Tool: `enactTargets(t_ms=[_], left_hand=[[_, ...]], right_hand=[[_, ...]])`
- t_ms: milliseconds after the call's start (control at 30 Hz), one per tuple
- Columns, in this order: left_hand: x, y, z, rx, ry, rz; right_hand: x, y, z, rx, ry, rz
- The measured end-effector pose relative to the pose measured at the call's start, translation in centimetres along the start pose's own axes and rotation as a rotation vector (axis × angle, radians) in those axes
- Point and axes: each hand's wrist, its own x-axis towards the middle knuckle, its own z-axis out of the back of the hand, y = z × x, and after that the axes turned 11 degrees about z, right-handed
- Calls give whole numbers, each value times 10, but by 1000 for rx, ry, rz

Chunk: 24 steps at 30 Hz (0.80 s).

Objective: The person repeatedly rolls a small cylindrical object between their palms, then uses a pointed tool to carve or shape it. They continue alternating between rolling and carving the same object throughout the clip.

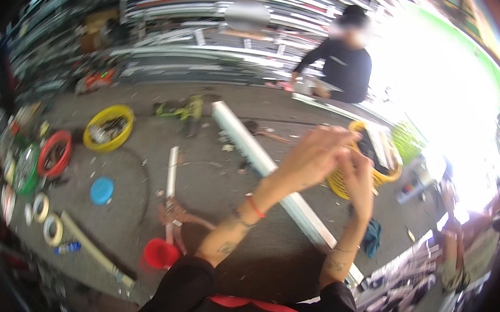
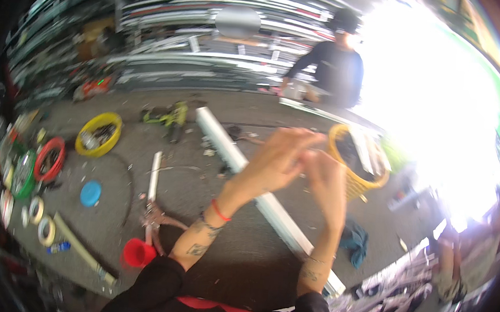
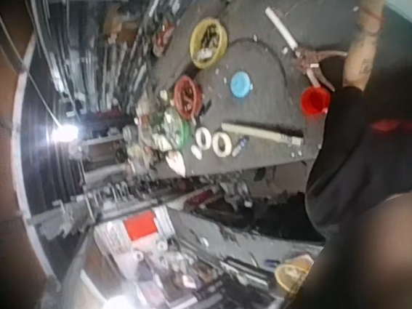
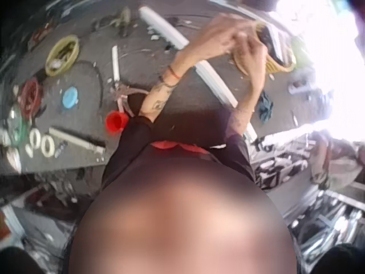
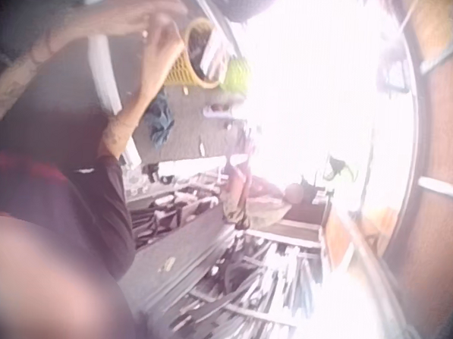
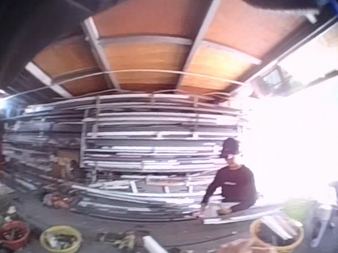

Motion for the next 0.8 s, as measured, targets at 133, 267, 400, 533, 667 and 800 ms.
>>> enactTargets(t_ms=[133,267,400,533,667,800], left_hand=[[-3,4,-4,78,42,-24],[-10,7,11,232,44,-24],[-13,14,47,137,140,92],[8,18,84,166,61,83],[42,20,122,90,7,-3],[35,23,183,427,-34,-160]], right_hand=[[3,-9,-7,55,60,20],[3,-8,-25,148,71,10],[0,0,-44,206,170,1],[-1,10,-66,223,350,84],[-18,32,-105,306,589,47],[-66,63,-144,373,818,289]])
